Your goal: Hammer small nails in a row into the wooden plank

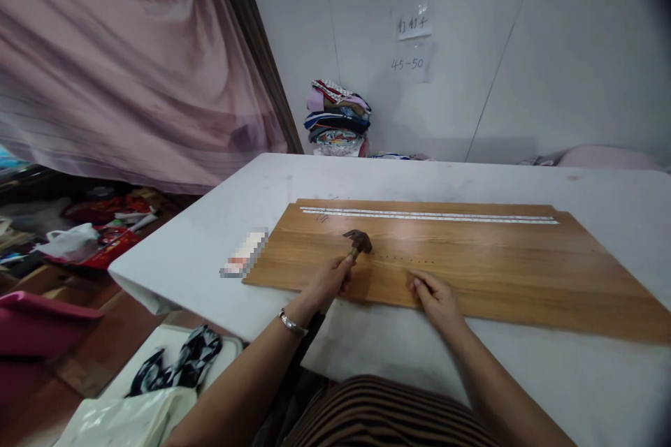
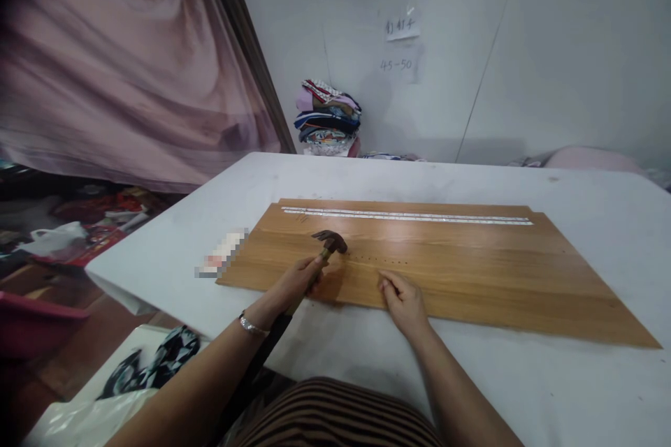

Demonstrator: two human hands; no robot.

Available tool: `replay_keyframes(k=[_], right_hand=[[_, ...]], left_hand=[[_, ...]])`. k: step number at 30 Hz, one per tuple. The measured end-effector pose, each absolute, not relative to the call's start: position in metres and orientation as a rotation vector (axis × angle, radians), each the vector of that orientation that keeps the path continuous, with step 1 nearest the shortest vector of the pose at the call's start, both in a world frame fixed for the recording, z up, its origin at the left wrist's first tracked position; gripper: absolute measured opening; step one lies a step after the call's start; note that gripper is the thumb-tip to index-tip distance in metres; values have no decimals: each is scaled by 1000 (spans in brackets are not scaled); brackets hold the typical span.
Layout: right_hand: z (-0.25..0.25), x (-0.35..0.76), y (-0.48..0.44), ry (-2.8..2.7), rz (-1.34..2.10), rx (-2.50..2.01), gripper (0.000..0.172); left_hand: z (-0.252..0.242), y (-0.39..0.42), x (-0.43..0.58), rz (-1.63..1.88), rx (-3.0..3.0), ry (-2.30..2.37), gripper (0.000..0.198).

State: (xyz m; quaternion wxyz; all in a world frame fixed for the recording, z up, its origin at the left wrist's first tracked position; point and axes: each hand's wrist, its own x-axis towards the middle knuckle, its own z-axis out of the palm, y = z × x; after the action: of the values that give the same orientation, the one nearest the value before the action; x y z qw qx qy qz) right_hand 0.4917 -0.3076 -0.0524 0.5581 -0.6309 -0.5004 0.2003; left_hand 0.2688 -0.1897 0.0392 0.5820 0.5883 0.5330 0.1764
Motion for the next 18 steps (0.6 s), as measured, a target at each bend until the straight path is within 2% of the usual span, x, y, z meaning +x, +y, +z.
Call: replay_keyframes(k=[18], right_hand=[[-55, 492, -308, -1193, 463, -1493, 31]], left_hand=[[40, -188, 270, 394, 1390, 1229, 50]])
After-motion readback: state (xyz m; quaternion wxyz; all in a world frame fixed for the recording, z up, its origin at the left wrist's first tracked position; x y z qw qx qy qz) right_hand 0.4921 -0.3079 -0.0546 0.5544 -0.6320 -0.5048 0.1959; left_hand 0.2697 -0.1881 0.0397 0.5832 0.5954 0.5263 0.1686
